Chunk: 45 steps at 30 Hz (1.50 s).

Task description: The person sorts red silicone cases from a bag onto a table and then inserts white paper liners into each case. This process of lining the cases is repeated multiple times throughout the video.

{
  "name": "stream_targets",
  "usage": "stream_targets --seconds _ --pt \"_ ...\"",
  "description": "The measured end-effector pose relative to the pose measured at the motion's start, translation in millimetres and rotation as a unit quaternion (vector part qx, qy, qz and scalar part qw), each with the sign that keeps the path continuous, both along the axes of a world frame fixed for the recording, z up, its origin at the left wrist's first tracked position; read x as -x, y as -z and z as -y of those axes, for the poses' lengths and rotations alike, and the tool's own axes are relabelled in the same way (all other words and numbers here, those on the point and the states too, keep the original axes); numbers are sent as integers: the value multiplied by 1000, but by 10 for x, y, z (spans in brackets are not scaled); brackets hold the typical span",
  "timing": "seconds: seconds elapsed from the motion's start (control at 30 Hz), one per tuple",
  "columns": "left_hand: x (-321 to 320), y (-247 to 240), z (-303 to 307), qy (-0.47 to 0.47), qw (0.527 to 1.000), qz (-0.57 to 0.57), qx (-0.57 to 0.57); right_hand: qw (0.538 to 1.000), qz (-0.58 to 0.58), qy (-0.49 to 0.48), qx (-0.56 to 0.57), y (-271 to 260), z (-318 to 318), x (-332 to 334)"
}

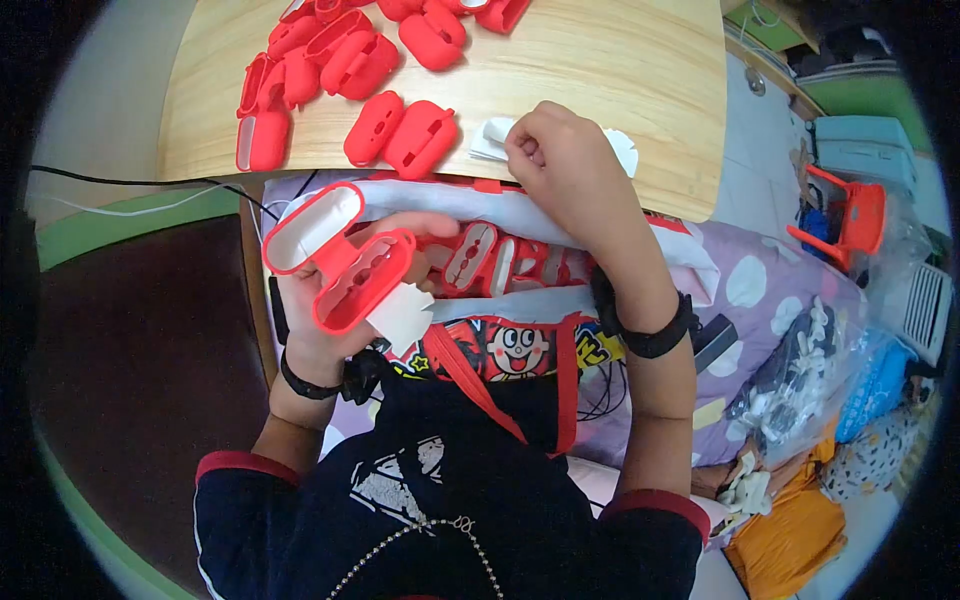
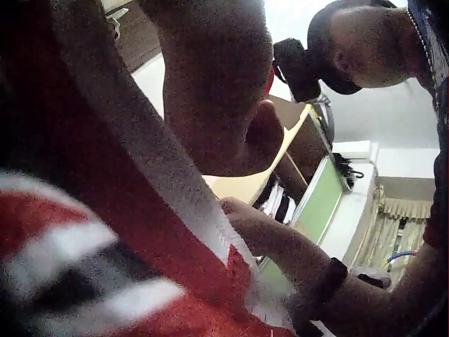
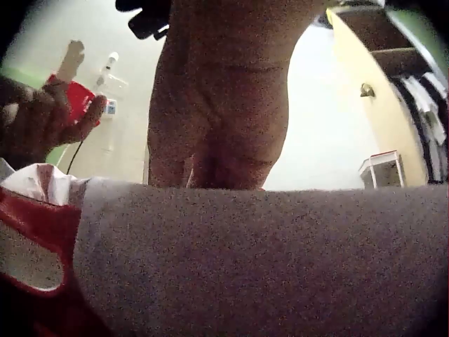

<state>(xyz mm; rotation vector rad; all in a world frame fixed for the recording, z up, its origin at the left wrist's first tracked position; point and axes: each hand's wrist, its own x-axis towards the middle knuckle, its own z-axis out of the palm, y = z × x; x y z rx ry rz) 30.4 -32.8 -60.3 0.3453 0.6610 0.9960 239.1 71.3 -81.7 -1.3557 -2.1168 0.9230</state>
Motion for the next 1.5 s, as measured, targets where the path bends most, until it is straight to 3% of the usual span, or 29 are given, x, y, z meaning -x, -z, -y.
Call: stream_targets --seconds 0.17,0.47,0.57,0.7,0.77,0.83,0.87,0.93,1.0,1.07,1.1,1.23,1.33,1.5 --pt "-74 -90 -95 31 996 -82 -22 1000 -7 -13 -15 38 -25 -14" --pt "-176 158 -336 24 979 168 114 995 -29 4 94 11 -104 -52" --pt "-239 195 -375 17 987 105 120 991 -37 11 130 5 -118 -76" --pt "-235 183 -424 27 983 114 139 978 -105 61 168 -44 -81 -155" --pt "-249 154 -437 28 986 75 145 982 -133 102 82 -147 -37 -213" --pt "-160 383 -406 56 975 195 95 975 -164 149 -27 -290 23 -233" --pt "-132 482 -395 70 962 254 69 968 -132 134 -168 -384 55 -201" --pt "-202 231 -379 -20 980 171 105 892 -59 97 -437 -542 161 -71" --pt "-241 62 -312 -45 989 120 70 916 -34 -5 -399 -645 473 45" --pt "-245 -6 -266 -7 994 106 -38 924 -19 -89 -371 -697 700 134" --pt "-248 -70 -294 36 995 38 -83 924 -16 -122 -362 -698 764 168" --pt "-241 -17 -238 14 994 103 -38 922 -24 -154 -354 -627 845 205" --pt "-219 12 -228 24 989 119 -81 923 -19 -148 -355 -623 867 229" --pt "-224 -30 -218 23 995 68 -65 927 -12 -149 -344 -621 874 272"
